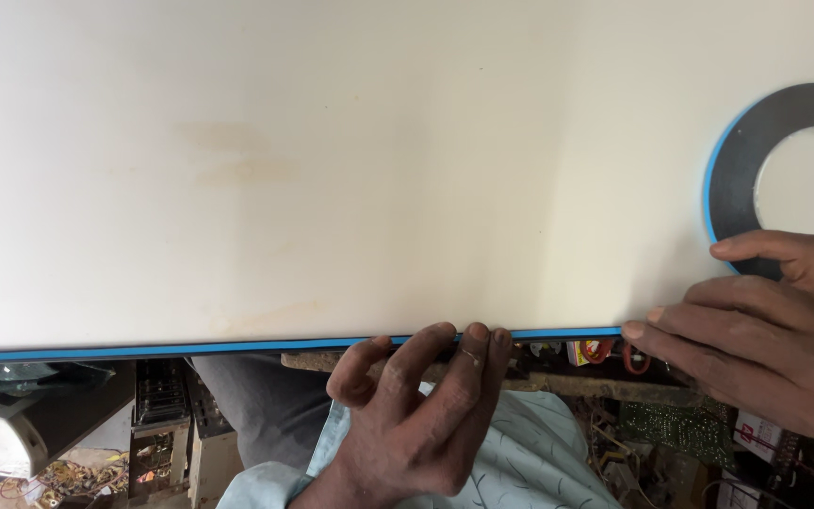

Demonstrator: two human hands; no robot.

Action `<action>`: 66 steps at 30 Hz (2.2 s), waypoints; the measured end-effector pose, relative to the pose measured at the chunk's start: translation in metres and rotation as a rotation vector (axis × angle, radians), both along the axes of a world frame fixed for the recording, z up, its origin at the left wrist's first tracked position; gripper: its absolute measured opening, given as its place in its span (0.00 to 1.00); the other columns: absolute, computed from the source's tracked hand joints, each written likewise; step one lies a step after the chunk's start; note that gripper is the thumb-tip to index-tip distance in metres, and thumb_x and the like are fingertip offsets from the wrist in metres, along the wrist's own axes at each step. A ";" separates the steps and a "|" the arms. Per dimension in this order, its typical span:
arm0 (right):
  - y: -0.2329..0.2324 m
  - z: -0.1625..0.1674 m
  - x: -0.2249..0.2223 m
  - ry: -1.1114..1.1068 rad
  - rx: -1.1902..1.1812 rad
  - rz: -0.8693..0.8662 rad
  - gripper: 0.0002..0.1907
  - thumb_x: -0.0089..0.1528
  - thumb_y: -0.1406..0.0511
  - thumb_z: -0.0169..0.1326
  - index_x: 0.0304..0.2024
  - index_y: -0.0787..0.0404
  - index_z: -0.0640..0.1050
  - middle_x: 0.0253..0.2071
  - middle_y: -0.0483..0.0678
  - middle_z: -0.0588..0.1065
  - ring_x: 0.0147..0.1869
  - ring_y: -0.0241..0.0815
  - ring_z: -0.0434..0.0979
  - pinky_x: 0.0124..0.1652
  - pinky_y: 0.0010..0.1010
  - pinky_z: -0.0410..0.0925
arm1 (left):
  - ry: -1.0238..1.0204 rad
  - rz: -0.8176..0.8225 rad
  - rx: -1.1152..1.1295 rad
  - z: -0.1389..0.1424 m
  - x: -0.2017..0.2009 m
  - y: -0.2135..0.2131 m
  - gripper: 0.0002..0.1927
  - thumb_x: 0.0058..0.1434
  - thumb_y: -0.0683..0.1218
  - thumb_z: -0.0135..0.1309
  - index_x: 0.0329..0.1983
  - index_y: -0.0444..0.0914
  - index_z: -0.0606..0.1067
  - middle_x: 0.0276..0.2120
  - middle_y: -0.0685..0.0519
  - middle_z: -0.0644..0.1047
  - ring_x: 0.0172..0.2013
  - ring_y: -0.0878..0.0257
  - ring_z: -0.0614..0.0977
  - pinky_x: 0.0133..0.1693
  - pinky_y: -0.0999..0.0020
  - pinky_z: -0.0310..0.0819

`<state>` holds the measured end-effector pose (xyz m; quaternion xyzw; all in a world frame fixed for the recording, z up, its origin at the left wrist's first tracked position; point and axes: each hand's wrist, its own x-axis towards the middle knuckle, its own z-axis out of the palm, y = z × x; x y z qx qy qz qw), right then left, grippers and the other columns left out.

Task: The person applies blue adhesive tape along the edges of a large white panel, pressing and smoothing the tape down with their fingers as they work along the length of the board, using a roll of black tape resting on the panel.

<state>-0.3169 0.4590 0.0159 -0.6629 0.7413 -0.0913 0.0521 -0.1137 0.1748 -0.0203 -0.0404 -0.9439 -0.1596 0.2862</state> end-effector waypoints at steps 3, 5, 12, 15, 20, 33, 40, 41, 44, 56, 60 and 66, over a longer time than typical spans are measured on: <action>0.012 0.001 -0.014 0.022 0.043 0.178 0.23 0.61 0.57 0.61 0.59 0.51 0.81 0.49 0.38 0.78 0.49 0.37 0.77 0.61 0.54 0.63 | -0.009 -0.010 0.046 0.006 -0.003 -0.002 0.12 0.69 0.45 0.66 0.55 0.42 0.84 0.51 0.59 0.79 0.51 0.64 0.79 0.57 0.58 0.54; 0.023 -0.002 -0.023 0.016 0.105 0.220 0.26 0.60 0.56 0.60 0.62 0.48 0.78 0.52 0.38 0.77 0.54 0.38 0.77 0.64 0.59 0.63 | -0.024 -0.013 0.086 0.010 -0.004 -0.004 0.14 0.68 0.44 0.64 0.56 0.40 0.82 0.49 0.58 0.80 0.49 0.65 0.81 0.56 0.57 0.55; 0.100 -0.058 -0.027 0.095 0.264 0.303 0.29 0.59 0.55 0.58 0.65 0.44 0.74 0.54 0.39 0.76 0.57 0.40 0.76 0.66 0.65 0.63 | -0.031 -0.019 0.288 0.016 -0.002 -0.019 0.20 0.72 0.42 0.63 0.65 0.36 0.74 0.49 0.55 0.82 0.48 0.62 0.83 0.55 0.58 0.58; 0.142 -0.100 -0.025 0.112 0.330 0.327 0.29 0.60 0.56 0.57 0.65 0.44 0.73 0.54 0.40 0.76 0.56 0.40 0.76 0.65 0.65 0.64 | -0.035 0.026 0.342 0.017 0.002 -0.025 0.21 0.71 0.39 0.64 0.65 0.36 0.73 0.46 0.56 0.81 0.48 0.62 0.83 0.54 0.60 0.60; 0.190 -0.153 -0.028 0.103 0.406 0.263 0.28 0.60 0.57 0.56 0.64 0.45 0.73 0.54 0.41 0.76 0.56 0.41 0.76 0.64 0.64 0.65 | -0.024 0.023 0.413 0.017 0.004 -0.032 0.23 0.73 0.42 0.64 0.68 0.36 0.71 0.45 0.57 0.80 0.49 0.65 0.82 0.56 0.61 0.61; 0.149 -0.142 -0.038 -0.191 0.616 -0.418 0.26 0.62 0.58 0.54 0.64 0.47 0.72 0.53 0.45 0.76 0.54 0.43 0.77 0.62 0.62 0.66 | -0.030 -0.019 0.483 0.011 0.004 -0.036 0.22 0.78 0.42 0.57 0.72 0.37 0.68 0.53 0.57 0.82 0.55 0.66 0.82 0.60 0.63 0.63; 0.140 -0.131 -0.044 -0.352 0.658 -0.741 0.25 0.63 0.59 0.52 0.64 0.47 0.71 0.53 0.48 0.75 0.54 0.44 0.77 0.60 0.61 0.67 | -0.055 -0.034 0.497 0.015 0.004 -0.037 0.22 0.77 0.41 0.56 0.72 0.37 0.69 0.53 0.58 0.82 0.54 0.68 0.82 0.62 0.62 0.65; 0.141 -0.130 -0.044 -0.367 0.659 -0.766 0.25 0.63 0.59 0.52 0.64 0.48 0.71 0.53 0.48 0.75 0.54 0.45 0.77 0.60 0.61 0.67 | -0.065 -0.039 0.490 0.016 0.005 -0.038 0.22 0.76 0.41 0.56 0.71 0.37 0.69 0.53 0.58 0.81 0.54 0.67 0.82 0.62 0.61 0.64; 0.147 -0.124 -0.044 -0.402 0.661 -0.844 0.24 0.64 0.60 0.51 0.64 0.48 0.70 0.53 0.49 0.75 0.53 0.45 0.77 0.59 0.61 0.68 | -0.085 -0.051 0.467 0.020 0.005 -0.038 0.22 0.74 0.42 0.56 0.70 0.37 0.70 0.53 0.57 0.81 0.55 0.66 0.81 0.64 0.58 0.63; 0.145 -0.113 -0.044 -0.507 0.647 -1.029 0.22 0.65 0.61 0.49 0.63 0.49 0.69 0.53 0.53 0.75 0.52 0.47 0.78 0.57 0.59 0.69 | -0.083 -0.082 0.465 0.022 0.007 -0.039 0.19 0.74 0.43 0.57 0.67 0.40 0.72 0.53 0.58 0.81 0.57 0.66 0.81 0.65 0.55 0.62; 0.146 -0.116 -0.046 -0.538 0.640 -1.084 0.22 0.66 0.62 0.48 0.63 0.50 0.69 0.52 0.54 0.75 0.51 0.48 0.78 0.56 0.59 0.70 | -0.081 -0.081 0.470 0.023 0.006 -0.040 0.21 0.74 0.43 0.58 0.68 0.40 0.71 0.53 0.58 0.81 0.56 0.66 0.81 0.65 0.54 0.62; 0.115 -0.122 -0.051 -0.567 0.627 -1.126 0.21 0.67 0.63 0.47 0.63 0.51 0.68 0.52 0.56 0.75 0.51 0.49 0.78 0.55 0.58 0.70 | -0.134 -0.050 0.539 0.027 0.011 -0.043 0.26 0.75 0.39 0.54 0.75 0.39 0.65 0.55 0.55 0.81 0.56 0.63 0.81 0.68 0.56 0.64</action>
